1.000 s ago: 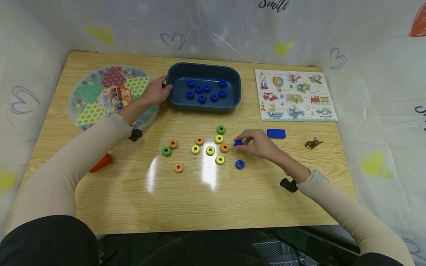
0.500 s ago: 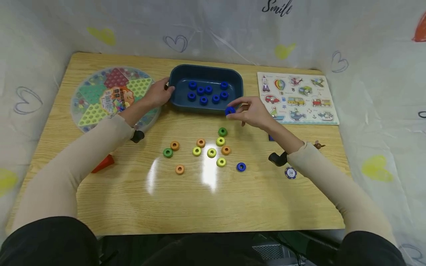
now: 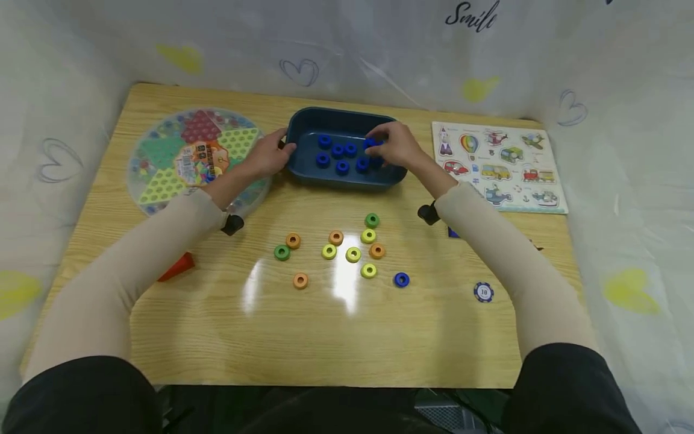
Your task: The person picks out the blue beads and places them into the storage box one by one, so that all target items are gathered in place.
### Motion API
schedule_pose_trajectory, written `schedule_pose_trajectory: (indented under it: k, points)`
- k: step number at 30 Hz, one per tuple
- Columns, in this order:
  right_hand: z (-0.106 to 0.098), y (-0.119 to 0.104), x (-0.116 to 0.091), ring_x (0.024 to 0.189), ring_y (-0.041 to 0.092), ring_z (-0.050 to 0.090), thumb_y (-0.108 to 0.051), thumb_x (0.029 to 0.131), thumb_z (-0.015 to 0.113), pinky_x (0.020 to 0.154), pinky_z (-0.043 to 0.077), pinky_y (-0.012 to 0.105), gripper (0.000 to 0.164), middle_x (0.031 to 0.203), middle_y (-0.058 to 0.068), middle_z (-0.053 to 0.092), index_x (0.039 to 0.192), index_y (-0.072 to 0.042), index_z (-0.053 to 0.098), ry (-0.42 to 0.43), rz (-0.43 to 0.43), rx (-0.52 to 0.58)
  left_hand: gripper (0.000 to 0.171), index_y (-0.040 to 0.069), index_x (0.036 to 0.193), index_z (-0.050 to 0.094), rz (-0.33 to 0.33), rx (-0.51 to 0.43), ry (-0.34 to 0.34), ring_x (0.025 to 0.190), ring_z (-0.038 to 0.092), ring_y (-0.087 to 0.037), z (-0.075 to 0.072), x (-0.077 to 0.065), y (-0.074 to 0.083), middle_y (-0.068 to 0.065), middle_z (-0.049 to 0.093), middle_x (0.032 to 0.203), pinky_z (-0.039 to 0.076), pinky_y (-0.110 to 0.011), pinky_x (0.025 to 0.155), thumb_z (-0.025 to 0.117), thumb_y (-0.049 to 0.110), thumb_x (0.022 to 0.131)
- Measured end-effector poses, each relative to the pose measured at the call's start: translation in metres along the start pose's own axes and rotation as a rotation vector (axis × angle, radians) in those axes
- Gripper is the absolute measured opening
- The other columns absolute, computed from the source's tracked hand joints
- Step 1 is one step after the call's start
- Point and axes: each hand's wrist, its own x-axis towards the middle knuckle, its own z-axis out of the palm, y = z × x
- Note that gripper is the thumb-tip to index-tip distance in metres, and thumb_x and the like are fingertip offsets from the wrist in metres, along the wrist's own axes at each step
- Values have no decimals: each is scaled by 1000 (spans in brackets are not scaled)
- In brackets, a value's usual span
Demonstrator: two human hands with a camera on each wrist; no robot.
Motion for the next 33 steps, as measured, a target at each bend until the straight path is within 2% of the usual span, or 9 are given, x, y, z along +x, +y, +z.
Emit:
schedule_pose_trajectory:
  k: [4, 10, 14, 19, 22, 24, 28, 30, 33]
  points:
    - [3, 3, 18, 54, 16, 58, -12, 84, 68, 55, 52, 30, 35, 95, 15, 54, 114, 3, 62, -45, 34, -111, 54, 14, 148, 21, 0, 7, 4, 78, 59, -32, 1, 1, -2, -16, 53, 115, 47, -36, 64, 37, 31, 100]
    - [3, 9, 31, 71, 22, 63, -12, 88, 63, 59, 51, 25, 33, 102, 17, 60, 117, 3, 60, -114, 93, -182, 54, 15, 148, 21, -12, -1, 5, 80, 59, -31, 5, 2, 3, -16, 52, 115, 47, -36, 65, 38, 31, 100]
    - [8, 7, 36, 79, 27, 62, -8, 90, 59, 61, 52, 29, 29, 104, 19, 63, 116, 5, 60, -150, 69, -203, 54, 15, 148, 20, -30, -9, 12, 81, 59, -30, 5, 0, 2, -16, 51, 118, 47, -36, 66, 37, 32, 99]
    - [13, 7, 36, 90, 28, 61, -10, 90, 57, 78, 49, 35, 31, 111, 19, 61, 117, 5, 60, -101, 7, -264, 54, 14, 148, 20, -29, -11, 14, 83, 59, -31, 4, -1, -3, -17, 50, 120, 47, -36, 68, 38, 31, 100]
    - [7, 5, 29, 100, 30, 57, -12, 90, 59, 89, 43, 38, 32, 112, 19, 60, 117, 6, 59, -56, -40, -255, 55, 14, 148, 20, -22, -7, 16, 87, 58, -31, 4, -2, -2, -17, 50, 120, 46, -37, 71, 37, 32, 99]
    - [3, 2, 20, 101, 28, 55, -14, 90, 59, 89, 42, 37, 32, 112, 18, 60, 116, 5, 60, -30, -78, -234, 54, 14, 148, 21, -16, 0, 24, 90, 57, -31, 3, -3, -1, -18, 50, 120, 45, -37, 72, 37, 31, 100]
    - [-5, -1, -12, 83, 27, 56, -16, 90, 60, 71, 44, 33, 31, 106, 13, 62, 115, 1, 62, -19, -138, -154, 54, 12, 148, 21, -5, 7, 37, 92, 56, -31, 2, -4, 0, -19, 50, 120, 45, -39, 73, 37, 29, 100]
    - [-7, 2, -35, 75, 26, 56, -20, 90, 60, 61, 43, 31, 31, 101, 10, 63, 115, -1, 63, -27, -148, -115, 53, 12, 148, 21, 0, 13, 37, 92, 56, -30, 3, -5, 0, -19, 50, 121, 45, -39, 73, 37, 29, 100]
    - [-11, 11, -74, 73, 23, 58, -25, 90, 60, 56, 43, 30, 30, 96, 7, 64, 113, -5, 65, -20, -167, -104, 54, 11, 148, 20, 3, 24, 33, 91, 56, -30, 5, -5, 0, -20, 50, 121, 45, -39, 73, 36, 29, 100]
